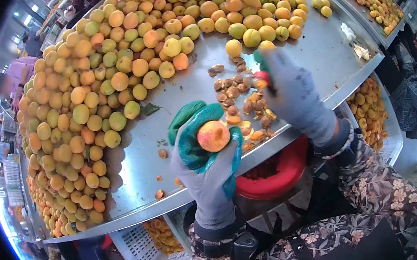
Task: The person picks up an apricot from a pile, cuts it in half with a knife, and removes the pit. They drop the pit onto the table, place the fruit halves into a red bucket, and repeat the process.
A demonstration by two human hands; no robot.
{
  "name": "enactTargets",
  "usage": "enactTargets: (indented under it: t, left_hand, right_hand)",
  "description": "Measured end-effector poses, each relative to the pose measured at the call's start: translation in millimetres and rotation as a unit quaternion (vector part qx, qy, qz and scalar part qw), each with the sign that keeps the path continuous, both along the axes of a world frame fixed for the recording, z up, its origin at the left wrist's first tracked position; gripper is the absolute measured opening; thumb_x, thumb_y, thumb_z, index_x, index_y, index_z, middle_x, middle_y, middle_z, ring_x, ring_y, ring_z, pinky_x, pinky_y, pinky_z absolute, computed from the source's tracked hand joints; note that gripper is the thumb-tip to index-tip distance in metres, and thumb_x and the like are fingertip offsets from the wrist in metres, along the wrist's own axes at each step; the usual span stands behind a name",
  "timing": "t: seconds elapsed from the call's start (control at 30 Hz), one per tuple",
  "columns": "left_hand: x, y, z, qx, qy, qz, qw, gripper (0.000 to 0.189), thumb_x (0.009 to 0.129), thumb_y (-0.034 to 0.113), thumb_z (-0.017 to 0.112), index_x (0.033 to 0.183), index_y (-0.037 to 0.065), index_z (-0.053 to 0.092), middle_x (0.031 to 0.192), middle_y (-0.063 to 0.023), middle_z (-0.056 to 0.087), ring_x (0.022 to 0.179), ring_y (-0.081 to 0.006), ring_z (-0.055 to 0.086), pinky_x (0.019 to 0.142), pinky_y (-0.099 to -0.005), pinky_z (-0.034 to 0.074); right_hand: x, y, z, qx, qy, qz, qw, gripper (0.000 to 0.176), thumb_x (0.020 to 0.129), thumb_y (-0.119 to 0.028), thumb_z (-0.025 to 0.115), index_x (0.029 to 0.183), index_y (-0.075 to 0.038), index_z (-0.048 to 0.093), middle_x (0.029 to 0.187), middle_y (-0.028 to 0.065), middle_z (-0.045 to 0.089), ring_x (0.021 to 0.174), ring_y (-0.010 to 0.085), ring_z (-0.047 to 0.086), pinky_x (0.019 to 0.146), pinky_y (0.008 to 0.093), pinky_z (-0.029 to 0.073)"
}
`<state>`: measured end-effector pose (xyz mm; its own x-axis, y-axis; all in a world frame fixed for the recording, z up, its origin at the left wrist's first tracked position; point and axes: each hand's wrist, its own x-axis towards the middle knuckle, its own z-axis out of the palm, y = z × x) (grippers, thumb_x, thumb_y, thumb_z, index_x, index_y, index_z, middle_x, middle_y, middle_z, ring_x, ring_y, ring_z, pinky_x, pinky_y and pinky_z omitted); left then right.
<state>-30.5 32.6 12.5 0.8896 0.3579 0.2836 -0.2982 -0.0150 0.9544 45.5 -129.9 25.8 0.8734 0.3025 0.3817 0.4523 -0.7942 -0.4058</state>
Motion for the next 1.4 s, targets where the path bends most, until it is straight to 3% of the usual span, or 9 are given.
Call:
enactTargets:
  t: [0.13,0.23,0.33,0.4,0.7,0.83,1.0,1.3,1.4]
  left_hand:
    - [-6,3,13,-0.104,0.051,-0.061,0.991,0.043,0.071,-0.009,0.063,0.112,-0.001,0.053,0.113,-0.0111,0.055,0.097,-0.0186,0.057,0.084,-0.0300,0.047]
    - [-6,4,17,-0.125,0.039,-0.093,0.987,0.046,0.073,-0.008,0.061,0.117,-0.002,0.050,0.116,-0.0129,0.054,0.098,-0.0200,0.057,0.085,-0.0313,0.048]
    - [-4,4,16,-0.304,0.068,-0.145,0.939,0.053,0.073,-0.010,0.058,0.124,-0.002,0.045,0.114,-0.0093,0.050,0.099,-0.0169,0.055,0.088,-0.0284,0.046]
    - [-1,3,6,-0.174,0.036,-0.055,0.983,0.052,0.073,-0.011,0.059,0.122,-0.001,0.046,0.115,-0.0103,0.050,0.100,-0.0174,0.055,0.089,-0.0297,0.046]
    - [3,6,-4,-0.032,0.001,0.032,0.999,0.048,0.063,-0.010,0.065,0.109,0.002,0.054,0.110,-0.0083,0.051,0.101,-0.0185,0.053,0.090,-0.0306,0.043]
    - [3,7,-5,-0.001,-0.003,0.046,0.999,0.047,0.062,-0.008,0.066,0.107,0.003,0.055,0.109,-0.0096,0.052,0.102,-0.0217,0.053,0.091,-0.0325,0.042]
    - [5,8,-4,0.101,-0.042,0.073,0.991,0.045,0.061,-0.006,0.066,0.104,0.005,0.056,0.104,-0.0104,0.055,0.099,-0.0261,0.053,0.090,-0.0354,0.041]
    - [6,18,4,0.286,-0.075,0.119,0.948,0.044,0.059,-0.005,0.067,0.101,0.007,0.059,0.100,-0.0102,0.057,0.096,-0.0294,0.053,0.085,-0.0375,0.042]
    - [3,19,9,0.370,-0.065,0.122,0.919,0.044,0.060,-0.004,0.068,0.102,0.008,0.060,0.102,-0.0109,0.057,0.096,-0.0307,0.054,0.083,-0.0385,0.043]
  right_hand:
    - [-5,-6,1,0.137,0.036,0.068,0.988,0.039,0.074,-0.004,0.061,0.111,-0.001,0.050,0.096,0.0181,0.059,0.090,0.0364,0.059,0.073,0.0375,0.049]
    - [-17,-3,7,0.094,0.088,0.134,0.983,0.036,0.074,-0.007,0.063,0.107,-0.001,0.053,0.094,0.0171,0.059,0.088,0.0347,0.060,0.075,0.0376,0.048]
    - [-16,-4,4,0.053,0.143,0.154,0.976,0.034,0.075,-0.009,0.064,0.106,-0.002,0.053,0.094,0.0162,0.059,0.087,0.0334,0.060,0.076,0.0380,0.048]
    - [-17,-6,3,0.031,0.161,0.160,0.973,0.033,0.075,-0.010,0.065,0.105,-0.002,0.054,0.094,0.0160,0.059,0.086,0.0331,0.060,0.076,0.0378,0.048]
    - [-18,-10,3,0.033,0.131,0.176,0.975,0.034,0.073,-0.013,0.068,0.102,-0.003,0.055,0.087,0.0157,0.058,0.081,0.0351,0.058,0.069,0.0385,0.046]
    - [-19,-10,3,0.032,0.126,0.166,0.978,0.033,0.065,-0.004,0.058,0.097,-0.004,0.052,0.082,0.0169,0.054,0.077,0.0367,0.056,0.066,0.0438,0.045]
    - [-18,-12,3,-0.003,0.147,0.151,0.978,0.033,0.071,-0.010,0.066,0.101,-0.002,0.054,0.086,0.0151,0.057,0.081,0.0361,0.058,0.069,0.0401,0.046]
    - [-19,-6,7,-0.021,0.096,0.167,0.981,0.021,0.068,-0.004,0.057,0.087,-0.005,0.049,0.076,0.0146,0.053,0.073,0.0347,0.056,0.064,0.0431,0.044]
    - [-19,-7,9,-0.064,0.141,0.148,0.977,0.029,0.070,-0.008,0.061,0.097,-0.004,0.051,0.085,0.0158,0.055,0.082,0.0371,0.056,0.067,0.0430,0.045]
